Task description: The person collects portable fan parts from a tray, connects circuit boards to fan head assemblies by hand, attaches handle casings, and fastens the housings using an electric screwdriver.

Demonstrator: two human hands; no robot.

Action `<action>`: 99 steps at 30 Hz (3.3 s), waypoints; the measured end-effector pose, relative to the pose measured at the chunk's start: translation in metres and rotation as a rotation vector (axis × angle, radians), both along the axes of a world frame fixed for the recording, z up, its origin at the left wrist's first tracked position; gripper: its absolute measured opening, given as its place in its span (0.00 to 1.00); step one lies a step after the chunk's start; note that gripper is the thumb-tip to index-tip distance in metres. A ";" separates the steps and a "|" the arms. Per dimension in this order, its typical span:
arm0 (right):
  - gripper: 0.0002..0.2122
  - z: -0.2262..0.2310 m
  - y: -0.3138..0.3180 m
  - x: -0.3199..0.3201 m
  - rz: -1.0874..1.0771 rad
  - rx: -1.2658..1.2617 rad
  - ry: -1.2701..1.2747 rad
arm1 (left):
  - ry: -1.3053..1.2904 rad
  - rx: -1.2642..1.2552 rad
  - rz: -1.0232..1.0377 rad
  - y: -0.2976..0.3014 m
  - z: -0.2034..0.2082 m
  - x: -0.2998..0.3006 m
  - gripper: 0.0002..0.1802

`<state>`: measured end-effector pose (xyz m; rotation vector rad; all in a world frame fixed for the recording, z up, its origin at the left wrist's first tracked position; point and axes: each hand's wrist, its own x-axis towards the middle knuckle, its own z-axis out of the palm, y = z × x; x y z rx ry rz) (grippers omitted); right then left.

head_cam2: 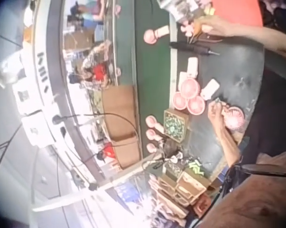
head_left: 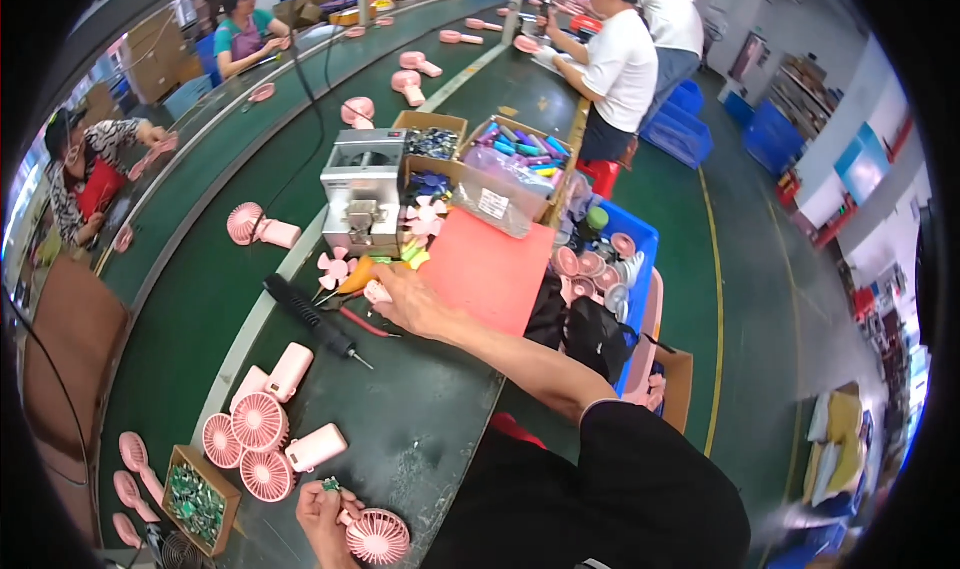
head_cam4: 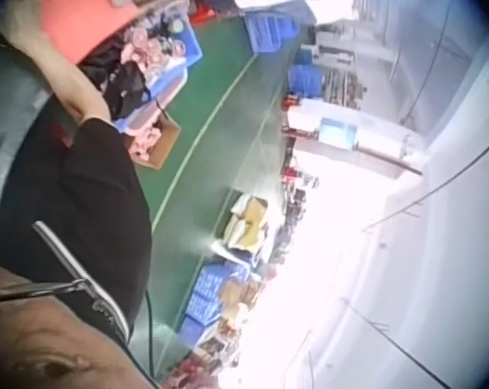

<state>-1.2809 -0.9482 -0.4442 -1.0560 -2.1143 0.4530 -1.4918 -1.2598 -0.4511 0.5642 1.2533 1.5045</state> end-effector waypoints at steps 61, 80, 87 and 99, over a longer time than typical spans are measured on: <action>0.03 0.044 -0.141 -0.062 0.989 -0.792 0.035 | 0.241 -0.078 0.085 -0.014 0.029 0.020 0.08; 0.03 0.032 -0.153 -0.066 1.069 -0.348 0.133 | 0.137 -0.015 0.181 -0.021 0.034 0.025 0.10; 0.07 0.035 -0.150 -0.070 1.172 -0.085 0.092 | -0.002 -0.039 0.188 -0.016 0.036 0.019 0.12; 0.09 0.045 -0.148 -0.067 1.243 0.227 -0.041 | -0.158 -0.199 0.028 -0.016 0.044 0.008 0.10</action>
